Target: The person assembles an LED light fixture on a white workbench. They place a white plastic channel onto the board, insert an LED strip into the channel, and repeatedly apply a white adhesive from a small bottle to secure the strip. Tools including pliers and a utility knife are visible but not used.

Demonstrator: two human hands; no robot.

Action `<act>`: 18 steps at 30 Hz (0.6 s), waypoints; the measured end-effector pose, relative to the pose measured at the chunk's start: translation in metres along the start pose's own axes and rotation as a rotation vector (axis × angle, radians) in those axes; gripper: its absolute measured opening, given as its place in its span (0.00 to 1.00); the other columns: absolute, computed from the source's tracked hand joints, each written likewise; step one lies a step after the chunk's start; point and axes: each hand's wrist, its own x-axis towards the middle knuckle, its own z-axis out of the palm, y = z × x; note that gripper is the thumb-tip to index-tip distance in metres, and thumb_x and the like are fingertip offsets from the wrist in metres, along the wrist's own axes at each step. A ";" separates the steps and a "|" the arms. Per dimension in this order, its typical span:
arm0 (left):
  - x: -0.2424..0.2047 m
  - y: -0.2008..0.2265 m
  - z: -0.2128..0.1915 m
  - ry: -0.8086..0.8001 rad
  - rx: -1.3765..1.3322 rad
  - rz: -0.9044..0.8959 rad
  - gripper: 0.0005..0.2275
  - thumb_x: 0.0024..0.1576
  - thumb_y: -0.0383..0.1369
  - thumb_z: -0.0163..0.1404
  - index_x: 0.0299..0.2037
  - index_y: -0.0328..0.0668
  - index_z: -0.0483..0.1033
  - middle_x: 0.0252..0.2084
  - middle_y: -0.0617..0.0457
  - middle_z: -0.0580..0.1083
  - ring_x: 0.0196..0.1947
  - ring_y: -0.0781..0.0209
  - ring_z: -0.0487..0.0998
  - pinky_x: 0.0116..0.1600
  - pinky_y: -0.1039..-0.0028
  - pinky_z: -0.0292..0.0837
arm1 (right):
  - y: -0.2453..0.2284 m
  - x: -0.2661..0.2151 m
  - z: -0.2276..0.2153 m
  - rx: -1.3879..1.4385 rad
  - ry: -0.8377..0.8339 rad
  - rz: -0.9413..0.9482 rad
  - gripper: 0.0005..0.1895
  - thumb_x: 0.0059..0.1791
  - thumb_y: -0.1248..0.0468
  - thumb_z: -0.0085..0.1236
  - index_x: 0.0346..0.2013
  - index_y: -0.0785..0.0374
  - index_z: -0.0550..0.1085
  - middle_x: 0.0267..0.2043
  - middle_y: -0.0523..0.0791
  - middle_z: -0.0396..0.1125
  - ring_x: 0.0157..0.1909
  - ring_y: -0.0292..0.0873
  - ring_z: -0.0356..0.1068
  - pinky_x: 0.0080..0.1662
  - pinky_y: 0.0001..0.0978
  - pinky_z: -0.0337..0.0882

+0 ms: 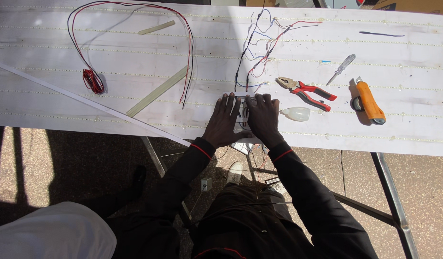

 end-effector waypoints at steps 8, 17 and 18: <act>0.011 -0.002 0.000 0.015 0.083 0.009 0.65 0.47 0.77 0.58 0.87 0.37 0.48 0.81 0.25 0.60 0.81 0.27 0.65 0.87 0.45 0.49 | -0.002 -0.003 0.007 -0.010 -0.108 -0.002 0.29 0.48 0.61 0.72 0.65 0.49 0.82 0.53 0.50 0.79 0.62 0.55 0.73 0.53 0.52 0.65; 0.017 -0.001 -0.004 0.010 0.137 0.036 0.60 0.47 0.72 0.63 0.82 0.31 0.60 0.75 0.23 0.68 0.76 0.26 0.71 0.84 0.43 0.55 | 0.003 -0.003 0.013 -0.042 -0.141 -0.028 0.28 0.50 0.59 0.71 0.66 0.53 0.79 0.55 0.48 0.78 0.63 0.53 0.72 0.54 0.51 0.65; 0.020 -0.001 -0.004 0.002 0.142 0.036 0.61 0.47 0.72 0.63 0.82 0.31 0.59 0.74 0.22 0.69 0.75 0.26 0.71 0.83 0.42 0.56 | 0.004 -0.003 0.016 -0.066 -0.131 -0.060 0.31 0.47 0.59 0.72 0.66 0.52 0.79 0.56 0.48 0.77 0.63 0.53 0.71 0.54 0.50 0.66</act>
